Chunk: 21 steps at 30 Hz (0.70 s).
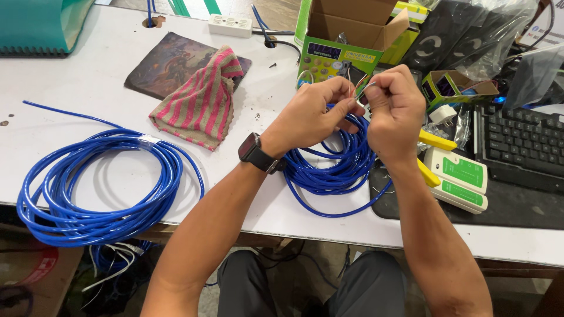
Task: The person strips the end of a blue ethernet cable, untwists and arranges the small colored wires, trims them, inserts them into an RJ45 connector, and crimps the connector with yellow-handled crimping pliers. They then plug the cable into a green-and-white cable tester and hold it up as indicator lights show the test result.
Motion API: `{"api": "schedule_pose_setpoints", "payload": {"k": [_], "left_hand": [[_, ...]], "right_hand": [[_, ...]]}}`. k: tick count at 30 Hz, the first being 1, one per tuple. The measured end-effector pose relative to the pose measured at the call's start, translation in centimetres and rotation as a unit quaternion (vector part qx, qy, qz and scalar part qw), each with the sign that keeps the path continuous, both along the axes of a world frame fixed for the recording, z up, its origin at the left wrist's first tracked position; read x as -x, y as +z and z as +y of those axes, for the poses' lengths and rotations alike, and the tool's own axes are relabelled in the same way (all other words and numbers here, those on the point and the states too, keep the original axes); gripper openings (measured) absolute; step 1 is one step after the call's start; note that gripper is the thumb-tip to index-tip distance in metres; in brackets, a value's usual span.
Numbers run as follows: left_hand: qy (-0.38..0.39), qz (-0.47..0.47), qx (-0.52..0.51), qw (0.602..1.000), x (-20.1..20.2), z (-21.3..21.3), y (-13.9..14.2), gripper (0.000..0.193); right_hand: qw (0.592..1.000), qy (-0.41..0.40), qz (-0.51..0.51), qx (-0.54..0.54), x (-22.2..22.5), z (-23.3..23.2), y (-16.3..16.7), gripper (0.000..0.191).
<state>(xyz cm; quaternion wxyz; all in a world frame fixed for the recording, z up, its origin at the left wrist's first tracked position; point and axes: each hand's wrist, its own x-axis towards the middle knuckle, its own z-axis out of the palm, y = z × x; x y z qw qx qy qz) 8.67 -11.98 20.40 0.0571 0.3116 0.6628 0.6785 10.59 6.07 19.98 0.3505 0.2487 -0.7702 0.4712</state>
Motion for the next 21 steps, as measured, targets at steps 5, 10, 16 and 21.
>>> {"api": "schedule_pose_setpoints", "payload": {"k": [5, 10, 16, 21], "left_hand": [[-0.025, -0.044, -0.011, 0.999, 0.5, -0.5, 0.0, 0.017], [-0.035, -0.145, -0.059, 0.987, 1.9, -0.7, -0.9, 0.016], [-0.050, -0.241, -0.184, 0.952, 3.6, -0.9, -2.6, 0.014], [-0.072, -0.256, -0.232, 0.936, 3.8, -0.8, -3.2, 0.011]], "right_hand": [[1.000, 0.008, -0.007, 0.015, 0.2, -0.2, -0.3, 0.008], [0.998, 0.034, -0.044, 0.035, 0.2, -0.7, 0.3, 0.008], [0.975, 0.027, 0.097, -0.196, -1.4, -1.2, 2.0, 0.026], [0.952, 0.016, 0.160, -0.262, -1.6, -1.9, 1.6, 0.027]]}}
